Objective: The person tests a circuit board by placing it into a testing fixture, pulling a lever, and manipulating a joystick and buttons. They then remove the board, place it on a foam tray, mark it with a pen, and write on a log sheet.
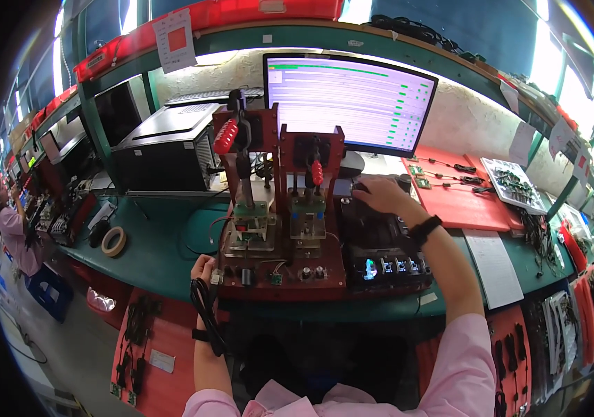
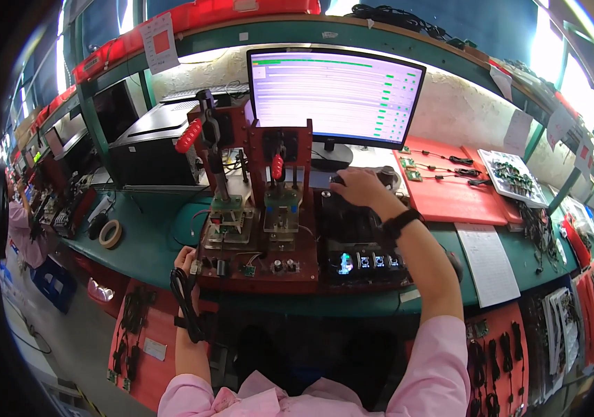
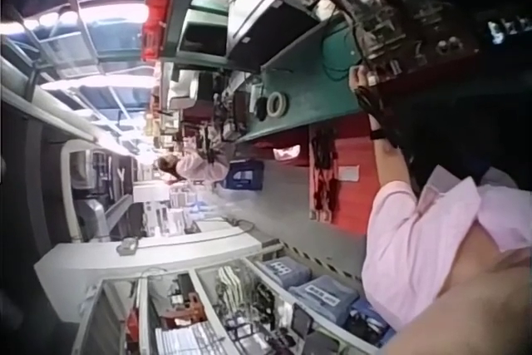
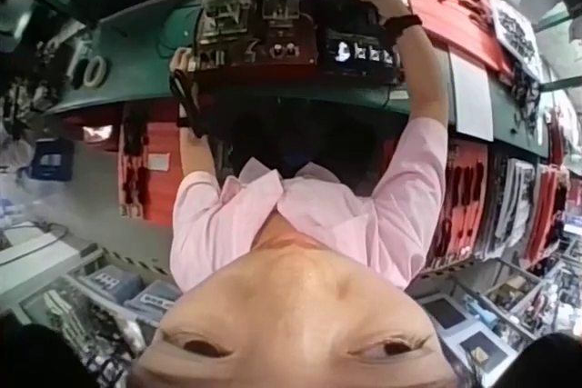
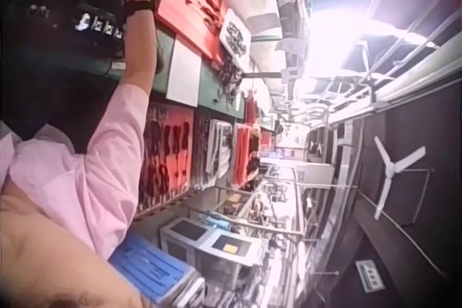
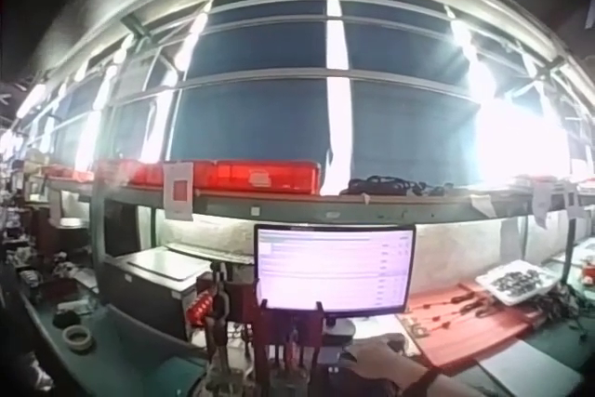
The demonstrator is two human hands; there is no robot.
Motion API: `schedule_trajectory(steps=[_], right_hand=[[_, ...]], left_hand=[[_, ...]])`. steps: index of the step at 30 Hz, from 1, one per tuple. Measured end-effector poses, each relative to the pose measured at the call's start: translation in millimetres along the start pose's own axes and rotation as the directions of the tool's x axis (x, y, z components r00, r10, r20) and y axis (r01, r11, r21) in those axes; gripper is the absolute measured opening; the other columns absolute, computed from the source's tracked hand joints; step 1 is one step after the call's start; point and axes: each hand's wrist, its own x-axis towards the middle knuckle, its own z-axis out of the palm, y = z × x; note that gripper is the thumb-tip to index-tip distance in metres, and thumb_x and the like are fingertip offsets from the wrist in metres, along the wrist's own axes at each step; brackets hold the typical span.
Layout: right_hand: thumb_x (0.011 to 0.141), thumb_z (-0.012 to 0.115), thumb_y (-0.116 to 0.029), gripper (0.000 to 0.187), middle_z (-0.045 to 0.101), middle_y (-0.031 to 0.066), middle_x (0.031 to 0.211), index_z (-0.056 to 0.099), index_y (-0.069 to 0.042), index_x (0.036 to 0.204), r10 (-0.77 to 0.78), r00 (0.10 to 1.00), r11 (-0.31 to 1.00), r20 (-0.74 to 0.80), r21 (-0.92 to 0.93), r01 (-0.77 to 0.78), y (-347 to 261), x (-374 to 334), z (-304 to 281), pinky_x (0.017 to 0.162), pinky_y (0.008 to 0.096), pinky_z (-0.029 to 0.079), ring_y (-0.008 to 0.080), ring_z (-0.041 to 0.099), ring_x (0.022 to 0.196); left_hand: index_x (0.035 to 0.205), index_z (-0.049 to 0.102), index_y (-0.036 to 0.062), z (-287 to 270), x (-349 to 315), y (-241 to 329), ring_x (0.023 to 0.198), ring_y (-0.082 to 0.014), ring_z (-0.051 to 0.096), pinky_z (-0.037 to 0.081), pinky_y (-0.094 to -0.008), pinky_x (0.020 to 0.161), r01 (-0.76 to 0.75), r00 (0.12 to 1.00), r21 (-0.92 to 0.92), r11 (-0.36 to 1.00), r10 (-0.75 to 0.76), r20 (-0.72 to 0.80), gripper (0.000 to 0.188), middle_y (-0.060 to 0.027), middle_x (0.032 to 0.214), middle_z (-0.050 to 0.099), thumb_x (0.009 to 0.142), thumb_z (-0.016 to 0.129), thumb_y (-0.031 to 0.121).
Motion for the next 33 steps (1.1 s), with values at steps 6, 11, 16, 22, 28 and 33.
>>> schedule_trajectory(steps=[6,11,16,22,28,33], right_hand=[[0.084,0.056,-0.045,0.059,0.058,0.0214,0.115,0.053,0.002,0.119,0.109,0.990,0.954,0.094,-0.289,-0.078,-64,-33,-34,0.094,0.0427,0.040,0.0311,0.056,0.108],[0.082,0.056,-0.048,0.067,0.055,0.0239,0.120,0.050,0.007,0.120,0.007,0.997,0.872,-0.071,-0.487,-0.041,-91,-97,-33,0.096,0.0422,0.039,0.0321,0.052,0.114],[0.082,0.055,-0.050,0.071,0.049,0.0256,0.127,0.048,0.007,0.123,0.052,0.997,0.839,-0.053,-0.540,-0.072,-89,-79,-25,0.099,0.0425,0.037,0.0339,0.046,0.121],[0.087,0.049,-0.053,0.066,0.054,0.0217,0.121,0.048,0.002,0.122,0.148,0.989,0.981,-0.006,-0.123,-0.147,9,-16,-2,0.100,0.0434,0.036,0.0342,0.048,0.118],[0.087,0.052,-0.050,0.066,0.053,0.0237,0.120,0.046,0.004,0.124,0.170,0.982,0.973,-0.084,-0.143,-0.180,-15,-44,-18,0.098,0.0435,0.038,0.0362,0.048,0.117],[0.085,0.056,-0.048,0.071,0.046,0.0248,0.129,0.042,0.006,0.128,0.203,0.979,0.944,0.012,-0.267,-0.192,-67,-100,-51,0.099,0.0430,0.038,0.0372,0.043,0.122]], left_hand=[[0.075,0.051,0.0033,1,1,-5,0.059,-0.0021,0.032,0.025,-0.0207,0.052,-0.004,1.000,-0.033,0.999,0.004,-0.002,0.018,0.0069,0.063,0.036,0.091,0.052,0.013],[0.077,0.051,0.0037,-20,10,-32,0.059,-0.0020,0.032,0.025,-0.0201,0.052,-0.012,0.999,-0.073,0.997,0.015,0.051,0.018,0.0073,0.064,0.036,0.091,0.051,0.014],[0.078,0.050,0.0049,-25,11,-30,0.059,-0.0017,0.032,0.025,-0.0196,0.052,0.013,0.995,-0.053,0.998,-0.008,0.095,0.017,0.0075,0.065,0.037,0.092,0.051,0.014],[0.078,0.050,0.0057,9,1,4,0.059,-0.0013,0.031,0.025,-0.0196,0.052,0.014,0.998,-0.038,0.999,-0.011,0.065,0.017,0.0077,0.066,0.037,0.092,0.051,0.014],[0.078,0.051,0.0058,-7,-1,-6,0.059,-0.0014,0.031,0.024,-0.0195,0.052,0.045,0.999,-0.070,0.997,-0.044,0.016,0.017,0.0079,0.065,0.037,0.092,0.052,0.015],[0.078,0.052,0.0056,-22,9,-33,0.059,-0.0016,0.031,0.024,-0.0192,0.053,0.071,0.996,-0.060,0.996,-0.068,0.052,0.017,0.0083,0.066,0.037,0.092,0.052,0.016]])
